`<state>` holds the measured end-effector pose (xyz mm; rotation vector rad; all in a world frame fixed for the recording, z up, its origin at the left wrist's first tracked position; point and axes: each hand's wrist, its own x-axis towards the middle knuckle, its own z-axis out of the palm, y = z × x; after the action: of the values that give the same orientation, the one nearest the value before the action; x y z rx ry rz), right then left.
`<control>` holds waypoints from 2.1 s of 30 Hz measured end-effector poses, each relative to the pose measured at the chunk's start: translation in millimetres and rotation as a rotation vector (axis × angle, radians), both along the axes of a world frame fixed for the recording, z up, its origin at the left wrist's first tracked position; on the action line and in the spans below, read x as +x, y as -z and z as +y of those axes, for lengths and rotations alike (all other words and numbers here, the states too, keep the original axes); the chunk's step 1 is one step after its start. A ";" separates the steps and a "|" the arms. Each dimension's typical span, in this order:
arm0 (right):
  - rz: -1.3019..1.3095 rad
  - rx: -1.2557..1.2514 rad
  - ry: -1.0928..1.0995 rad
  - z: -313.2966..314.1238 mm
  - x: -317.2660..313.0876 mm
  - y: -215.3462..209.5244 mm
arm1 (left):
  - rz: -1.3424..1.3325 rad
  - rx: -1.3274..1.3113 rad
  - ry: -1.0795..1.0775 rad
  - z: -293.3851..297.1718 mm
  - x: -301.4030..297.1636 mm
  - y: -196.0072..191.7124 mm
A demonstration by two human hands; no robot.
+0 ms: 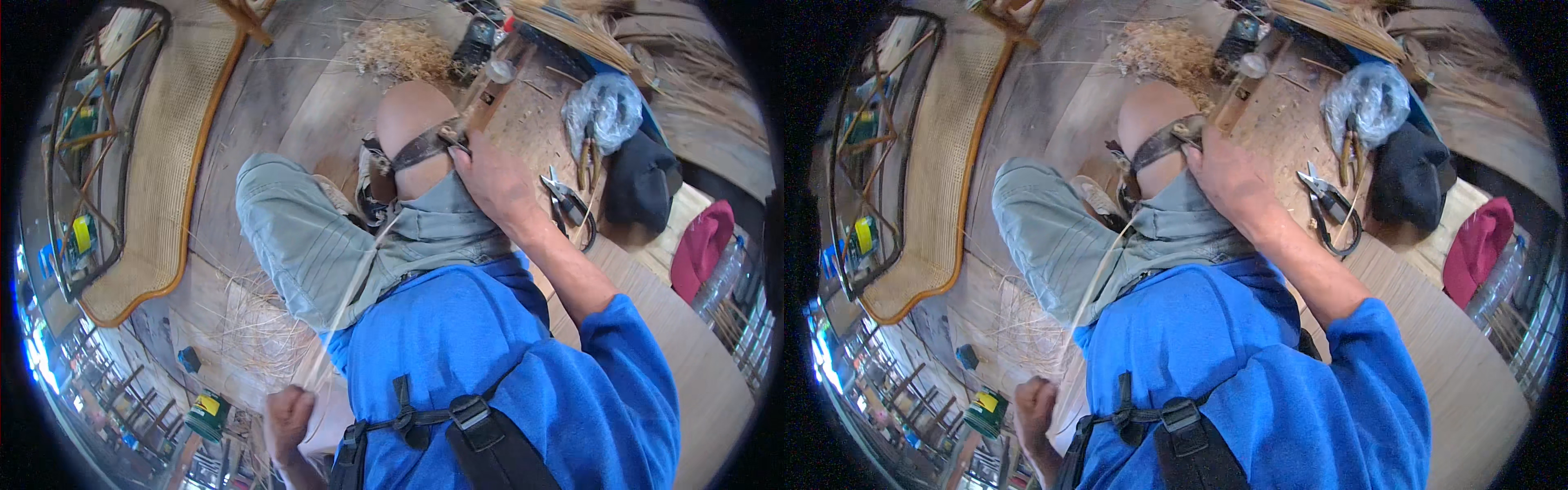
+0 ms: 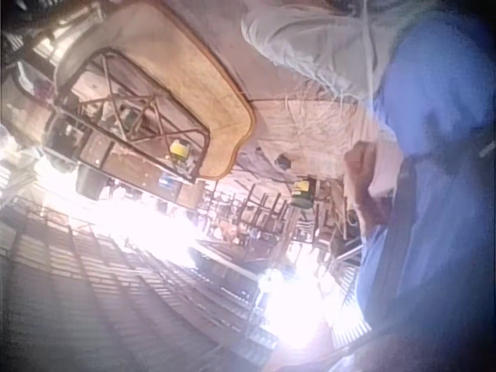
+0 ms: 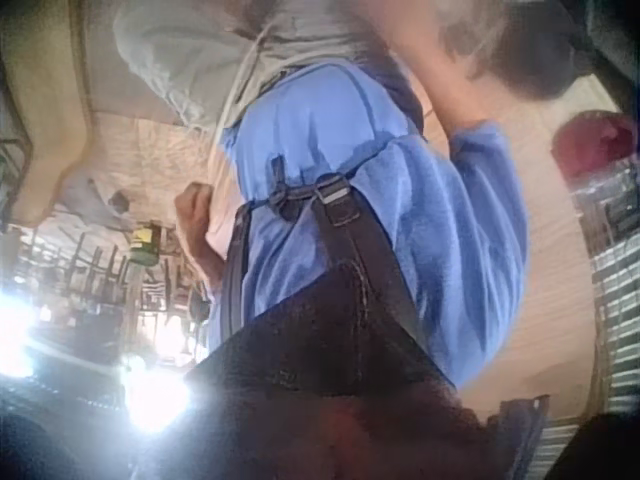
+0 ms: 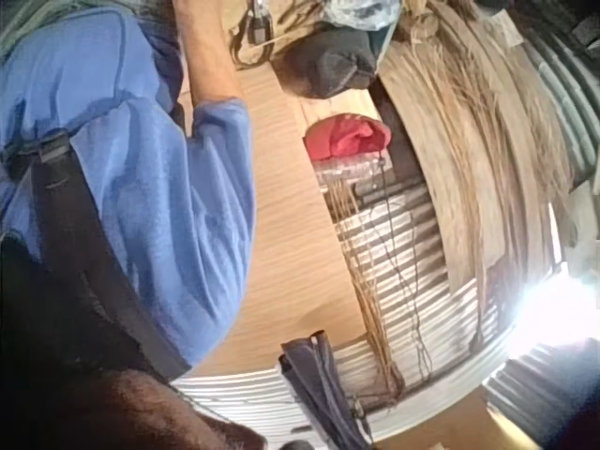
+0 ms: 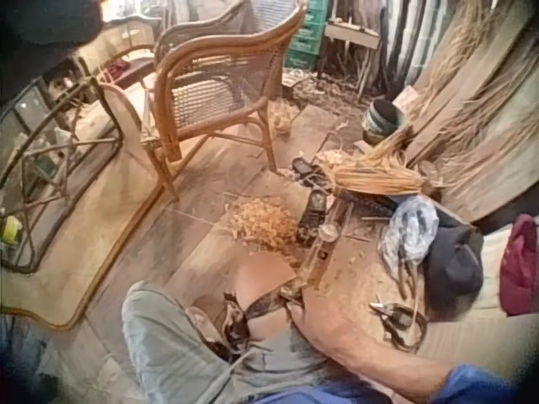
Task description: Shave and shape thin bamboo or rattan strips using a hand knife.
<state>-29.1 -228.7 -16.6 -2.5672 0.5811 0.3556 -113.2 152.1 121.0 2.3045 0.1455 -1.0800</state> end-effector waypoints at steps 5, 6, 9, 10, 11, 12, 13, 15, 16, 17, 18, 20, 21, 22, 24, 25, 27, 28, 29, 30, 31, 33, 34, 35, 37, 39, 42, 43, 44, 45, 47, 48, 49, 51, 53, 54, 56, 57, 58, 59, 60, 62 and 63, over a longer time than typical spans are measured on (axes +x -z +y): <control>-0.214 0.085 -0.059 -4.3 -13.3 -2.4 | -0.410 -0.151 -0.403 -21.6 13.6 47.4; -0.213 0.135 -0.036 -1.8 -13.4 -7.9 | -0.371 -0.150 -0.456 -45.8 25.3 59.6; -0.193 0.331 -0.057 11.1 -13.9 -24.7 | -0.210 -0.456 -0.405 -115.2 65.7 72.9; -0.154 0.482 -0.067 17.9 -14.1 -34.1 | -0.257 -0.569 -0.339 -128.7 70.7 72.0; -0.160 0.493 -0.118 23.5 -16.2 -45.2 | -0.302 -0.681 -0.266 -140.4 74.0 74.4; -0.142 0.718 -0.070 32.7 -17.1 -56.8 | -0.386 -0.691 -0.133 -146.9 74.9 78.7; -0.103 0.946 -0.023 43.4 -18.5 -62.6 | -0.465 -0.683 0.001 -149.1 77.0 82.3; -0.221 1.005 0.164 51.0 -29.9 -50.0 | -0.445 -0.650 0.149 -144.8 76.0 80.3; -0.332 0.987 0.211 49.7 -30.6 -48.8 | -0.462 -0.609 0.096 -137.1 74.7 82.4; -0.439 0.979 0.255 46.6 -29.0 -45.9 | -0.482 -0.568 0.088 -125.4 69.5 89.0; -0.530 0.961 0.252 31.8 -21.3 -43.9 | -0.497 -0.541 0.092 -111.7 68.0 95.6; -0.626 0.670 0.145 0.1 -5.2 -49.3 | -0.546 -0.321 0.009 -65.0 60.6 109.4; -0.639 0.391 0.031 -13.1 2.8 -54.5 | -0.574 -0.138 -0.031 -36.9 54.6 114.4; -0.657 0.807 0.222 -35.1 14.8 -52.2 | -0.586 -0.046 -0.136 -11.6 49.8 115.1; -0.645 1.261 0.376 -54.1 27.1 -53.4 | -0.685 0.153 -0.323 41.7 38.1 128.2; -0.648 1.315 0.321 -51.0 31.7 -54.0 | -0.773 0.276 -0.412 73.6 28.5 139.0; -0.623 1.308 0.318 -32.9 33.9 -51.6 | -0.935 0.483 -0.362 147.3 16.1 145.7; -0.571 1.294 0.238 -13.5 34.5 -55.5 | -0.942 0.278 -0.555 216.7 -8.9 175.3; -0.536 1.246 0.170 -0.8 35.4 -56.6 | -0.810 0.654 -0.484 239.9 -5.5 156.9; -0.476 1.290 0.141 4.5 36.9 -52.8 | -0.730 0.222 -1.186 256.7 -4.3 134.7; -0.461 1.306 0.133 12.3 39.6 -47.8 | -0.842 0.230 -1.182 293.3 -32.6 123.3; -0.368 1.166 0.122 21.5 41.4 -43.4 | -0.910 0.176 -1.557 341.6 -70.8 110.1; -0.358 1.148 0.114 20.6 43.0 -35.8 | -0.929 0.211 -1.579 367.5 -95.7 98.6; -0.356 1.142 0.118 18.2 42.7 -34.5 | -0.941 0.238 -1.596 391.1 -114.8 90.5; -0.329 1.108 0.181 10.3 40.9 -36.0 | -1.032 0.139 -1.599 411.6 -128.7 77.8; -0.345 1.041 0.174 -6.4 41.8 -32.1 | -1.171 0.135 -1.641 424.5 -133.8 75.0; -0.380 0.841 0.264 -26.3 30.1 -36.7 | -1.124 0.210 -1.601 409.5 -111.8 103.1; -0.362 0.760 0.330 -26.8 33.4 -38.6 | -1.083 0.192 -1.643 409.9 -119.5 117.9; -0.354 0.706 0.338 -21.0 34.4 -41.9 | -1.084 0.184 -1.556 437.3 -149.1 156.0; -0.345 0.653 0.350 -10.9 36.9 -40.4 | -0.905 0.368 -1.464 443.7 -165.5 182.7; -0.351 0.713 0.275 -15.9 42.2 -32.1 | -0.721 0.271 -1.556 431.8 -193.9 252.9; -0.379 0.682 0.275 -19.9 38.1 -35.4 | -0.569 0.428 -1.308 395.5 -176.0 289.1; -0.389 0.684 0.256 -17.8 37.3 -38.5 | -0.466 0.930 -0.687 377.5 -179.0 314.5; -0.414 0.720 0.276 -18.7 36.1 -38.8 | -0.358 0.636 -0.675 351.5 -192.4 358.1; -0.466 0.639 0.381 -52.8 22.1 -34.5 | 0.079 0.274 -0.886 215.1 -107.2 358.3; -0.504 0.718 0.391 -58.5 22.7 -27.8 | 0.068 0.280 -0.870 220.0 -115.2 365.4; -0.531 0.827 0.418 -65.2 24.5 -8.6 | -0.203 0.533 -0.570 236.2 -139.0 397.0; -0.566 0.805 0.471 -80.4 17.5 -4.0 | -0.203 0.487 -0.520 187.2 -109.3 385.7; -0.573 0.761 0.555 -95.2 11.0 -1.8 | -0.231 0.378 -0.438 135.2 -62.6 353.3; -0.610 0.767 0.566 -99.5 7.2 -9.5 | -0.284 0.287 -0.386 100.9 -23.1 302.0; -0.601 0.856 0.595 -90.4 14.1 1.0 | -0.432 0.191 -0.388 146.1 -40.9 330.7; -0.591 0.867 0.694 -102.2 9.1 25.0 | -0.446 -0.087 -0.597 114.5 -2.8 314.3; -0.590 0.883 0.714 -100.9 9.1 35.5 | -0.454 -0.358 -0.834 105.7 10.3 301.9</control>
<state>-20.0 -329.6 -52.1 -1.3883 0.8144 -0.3294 -102.9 257.8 -180.9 1.8064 0.6091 -0.1380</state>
